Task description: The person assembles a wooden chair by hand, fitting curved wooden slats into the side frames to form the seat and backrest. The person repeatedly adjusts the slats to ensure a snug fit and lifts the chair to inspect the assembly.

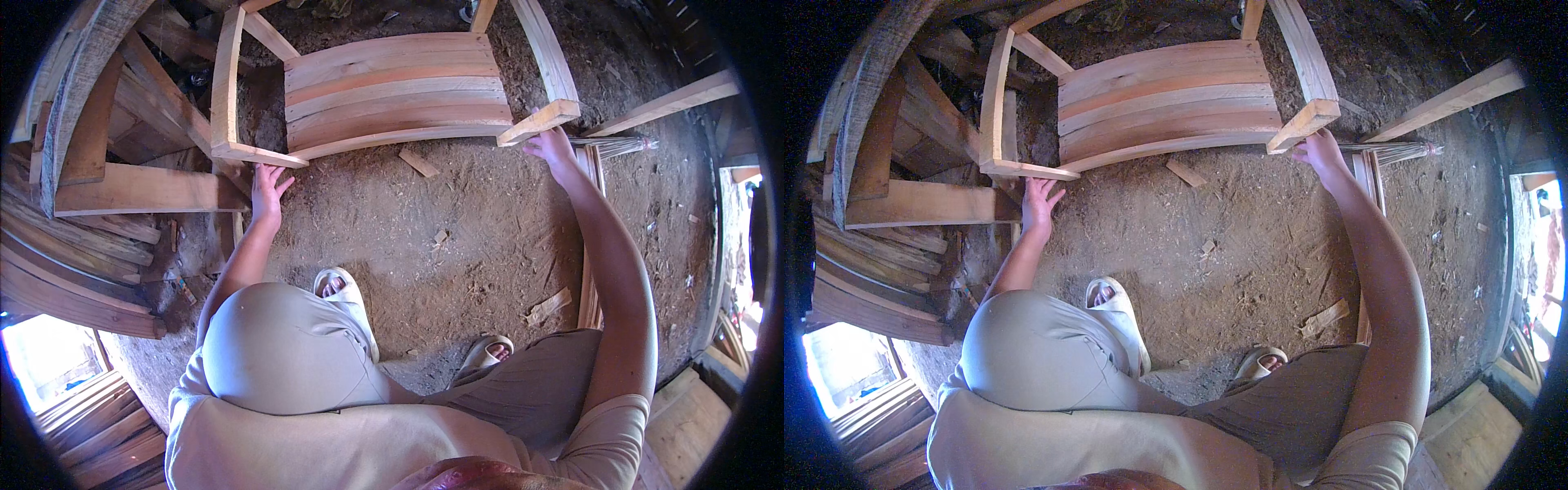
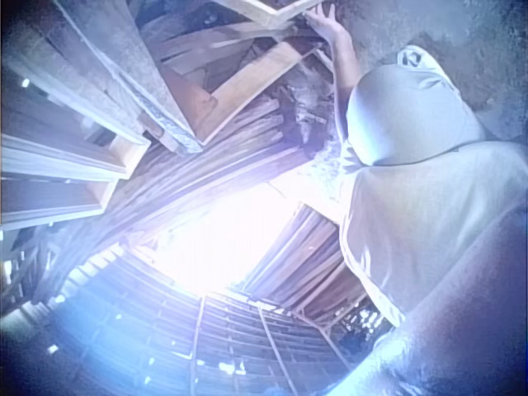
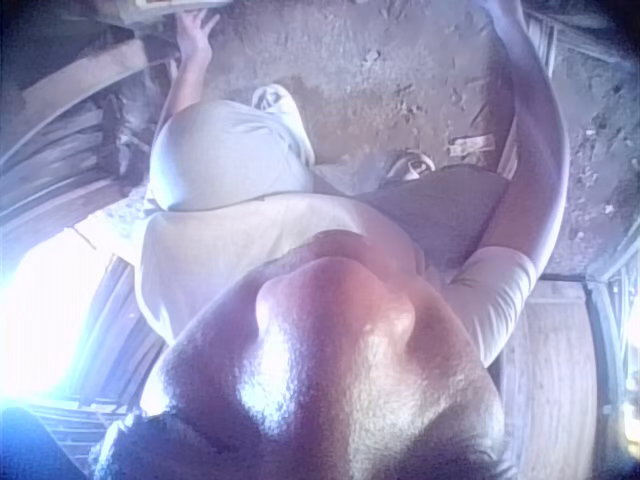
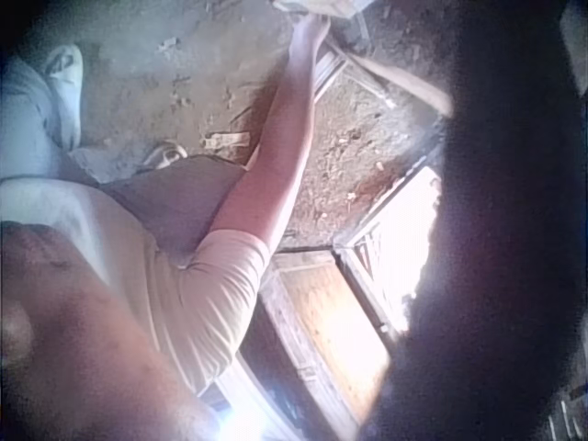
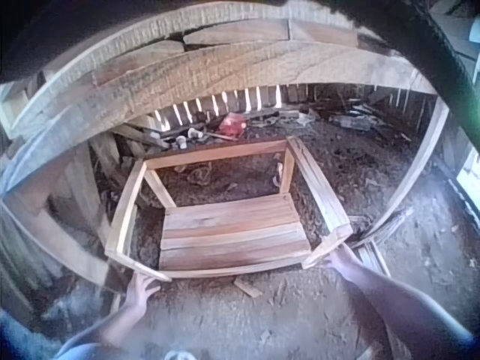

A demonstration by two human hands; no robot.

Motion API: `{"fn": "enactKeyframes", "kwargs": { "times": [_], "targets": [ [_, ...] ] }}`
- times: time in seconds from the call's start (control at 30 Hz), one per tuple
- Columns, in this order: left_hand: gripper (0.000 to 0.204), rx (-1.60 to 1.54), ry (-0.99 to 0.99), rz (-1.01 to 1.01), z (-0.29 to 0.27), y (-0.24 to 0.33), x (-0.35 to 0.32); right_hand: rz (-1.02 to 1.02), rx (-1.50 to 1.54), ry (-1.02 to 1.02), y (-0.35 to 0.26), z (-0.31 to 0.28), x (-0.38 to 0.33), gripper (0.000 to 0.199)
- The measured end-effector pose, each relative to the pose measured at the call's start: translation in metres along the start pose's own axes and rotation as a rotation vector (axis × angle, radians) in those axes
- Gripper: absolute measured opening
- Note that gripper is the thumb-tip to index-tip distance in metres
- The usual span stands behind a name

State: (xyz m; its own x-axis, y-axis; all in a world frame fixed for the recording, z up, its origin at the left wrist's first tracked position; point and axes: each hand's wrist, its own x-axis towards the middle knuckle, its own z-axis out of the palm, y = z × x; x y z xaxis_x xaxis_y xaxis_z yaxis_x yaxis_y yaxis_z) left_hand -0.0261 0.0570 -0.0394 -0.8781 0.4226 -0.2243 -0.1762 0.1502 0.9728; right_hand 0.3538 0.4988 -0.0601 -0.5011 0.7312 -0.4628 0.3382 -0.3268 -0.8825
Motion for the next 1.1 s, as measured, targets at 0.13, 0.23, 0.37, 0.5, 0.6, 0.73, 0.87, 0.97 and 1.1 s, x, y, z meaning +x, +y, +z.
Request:
{"fn": "enactKeyframes", "kwargs": {
  "times": [0.13,0.23,0.37,0.5,0.6,0.73,0.87,0.97,1.1],
  "targets": [
    [0.071,0.007,0.001,-0.008,0.0015,0.0006,0.0006,0.005,0.013,0.004,0.0023,-0.0018,0.0033,0.068],
    [0.069,0.003,0.011,-0.015,-0.0004,0.0,0.0012,-0.001,0.012,-0.023,0.0017,-0.0012,0.0034,0.067],
    [0.069,-0.007,0.016,-0.016,0.0003,0.0002,0.0009,-0.004,0.011,-0.028,0.002,-0.0021,0.0042,0.066],
    [0.07,-0.004,0.005,-0.002,0.0001,-0.0004,0.0,-0.008,0.017,-0.032,0.0033,-0.003,0.006,0.067],
    [0.069,-0.001,-0.006,0.002,-0.0005,-0.0012,0.0001,0.003,0.017,-0.016,0.0039,-0.0029,0.0075,0.068],
    [0.068,-0.009,-0.003,-0.004,-0.0015,-0.0029,0.0023,0.003,0.009,0.008,0.0013,-0.0016,0.0058,0.069],
    [0.068,0.004,-0.009,-0.005,-0.0034,-0.0035,0.0026,0.001,-0.007,-0.005,0.0016,-0.0009,0.0074,0.07],
    [0.069,0.002,-0.018,0.003,-0.0026,-0.0043,0.0035,0.0,-0.011,-0.001,0.0032,-0.0031,0.008,0.07],
    [0.07,-0.005,-0.007,0.004,-0.0036,-0.0052,0.003,-0.001,-0.009,-0.012,-0.0009,0.0002,0.004,0.069]
  ]
}}
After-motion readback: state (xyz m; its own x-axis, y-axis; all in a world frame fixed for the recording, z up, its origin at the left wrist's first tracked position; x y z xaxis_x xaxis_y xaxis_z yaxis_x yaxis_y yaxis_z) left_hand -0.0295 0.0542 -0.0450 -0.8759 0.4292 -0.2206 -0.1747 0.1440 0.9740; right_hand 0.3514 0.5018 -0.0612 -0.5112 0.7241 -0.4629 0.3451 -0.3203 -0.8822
